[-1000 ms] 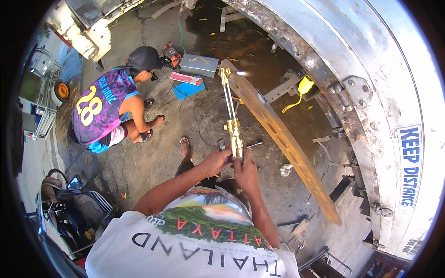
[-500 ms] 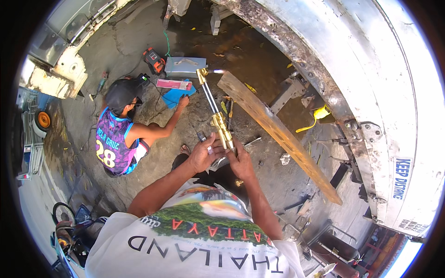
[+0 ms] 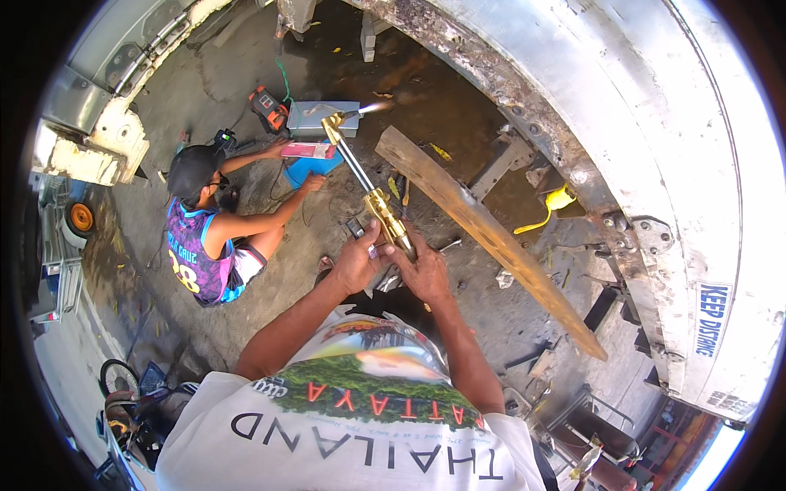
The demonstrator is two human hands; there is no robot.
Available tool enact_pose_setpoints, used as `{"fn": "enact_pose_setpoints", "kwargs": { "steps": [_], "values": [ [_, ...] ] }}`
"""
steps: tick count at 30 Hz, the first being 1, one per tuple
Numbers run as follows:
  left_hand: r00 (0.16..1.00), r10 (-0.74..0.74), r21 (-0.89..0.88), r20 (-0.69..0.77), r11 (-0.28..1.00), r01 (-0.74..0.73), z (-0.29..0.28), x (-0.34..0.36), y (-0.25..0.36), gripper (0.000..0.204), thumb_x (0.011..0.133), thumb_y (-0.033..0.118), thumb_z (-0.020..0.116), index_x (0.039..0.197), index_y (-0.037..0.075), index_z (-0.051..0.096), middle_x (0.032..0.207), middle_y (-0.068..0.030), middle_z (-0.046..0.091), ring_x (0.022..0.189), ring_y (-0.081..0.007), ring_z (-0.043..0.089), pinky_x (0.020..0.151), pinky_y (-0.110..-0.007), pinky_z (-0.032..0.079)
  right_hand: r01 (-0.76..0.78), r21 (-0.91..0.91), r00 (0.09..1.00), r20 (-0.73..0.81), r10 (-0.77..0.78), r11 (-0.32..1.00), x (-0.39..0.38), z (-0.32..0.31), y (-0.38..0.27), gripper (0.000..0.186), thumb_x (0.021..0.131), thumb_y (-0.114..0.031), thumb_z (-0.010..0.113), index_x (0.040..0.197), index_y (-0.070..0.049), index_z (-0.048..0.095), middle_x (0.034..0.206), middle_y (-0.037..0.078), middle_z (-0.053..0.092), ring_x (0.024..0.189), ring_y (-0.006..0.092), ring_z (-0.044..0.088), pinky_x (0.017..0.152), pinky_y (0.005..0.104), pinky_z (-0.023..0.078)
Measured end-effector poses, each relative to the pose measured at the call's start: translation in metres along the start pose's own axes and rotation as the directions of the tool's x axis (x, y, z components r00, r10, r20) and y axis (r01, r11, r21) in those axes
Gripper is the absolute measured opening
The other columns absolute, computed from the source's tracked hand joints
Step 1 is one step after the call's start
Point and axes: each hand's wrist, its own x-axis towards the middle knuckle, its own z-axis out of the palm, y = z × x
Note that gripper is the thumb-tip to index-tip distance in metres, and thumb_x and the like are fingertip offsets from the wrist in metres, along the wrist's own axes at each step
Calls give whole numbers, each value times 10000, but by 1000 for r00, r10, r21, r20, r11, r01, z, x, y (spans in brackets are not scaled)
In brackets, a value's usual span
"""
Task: The person uses a handheld oxy-acetylene torch to cut a long, flat metal bar resting on a wooden support. They move the torch along the bar, creating sparks and melting through the metal in several passes.
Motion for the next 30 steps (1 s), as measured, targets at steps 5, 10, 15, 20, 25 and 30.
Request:
{"fn": "enact_pose_setpoints", "kwargs": {
  "steps": [5,10,15,20,25,30],
  "values": [
    [998,-54,30,-35,998,55,-9,11,3,321,983,362,578,1171,103,562,1004,-17,628,780,-106,547,767,-328,541,-45,-92,999,5,46,995,8,-2,-7,700,858,-512,649,1368,-61,488,932,245,698,849,382,702,844,445,527],
    [992,-125,52,14,991,124,-18,24,6,300,973,361,594,1155,122,587,1002,18,622,776,-87,541,793,-339,546,-117,-199,990,-95,100,973,15,14,6,671,837,-516,671,1296,-47,531,875,246,695,831,390,700,803,464,532],
    [976,-209,37,57,978,207,-32,30,8,303,968,375,602,1128,117,602,959,18,602,773,-95,521,787,-313,511,-161,-230,980,-153,128,960,12,24,-1,609,831,-523,675,1183,-34,586,857,245,689,869,424,678,779,486,526],
    [983,-184,62,6,981,184,-28,38,13,322,961,393,610,1103,104,609,941,12,592,768,-100,506,748,-288,484,-181,-223,981,-109,161,958,23,21,-1,557,824,-528,681,1025,-12,621,838,249,677,858,451,661,745,507,514],
    [986,-160,98,-46,982,164,-22,54,10,316,961,389,613,1083,98,602,957,5,613,842,-100,550,722,-272,470,-168,-302,986,-73,153,938,35,15,16,541,821,-522,680,953,-2,614,847,265,671,849,457,658,736,518,509],
    [986,-91,176,-139,978,115,-11,71,-5,281,970,362,606,1054,95,598,955,-13,662,860,-120,625,655,-269,458,-119,-367,993,-36,114,923,43,4,30,474,819,-442,695,944,4,596,803,271,663,793,465,656,691,528,505]
  ]
}}
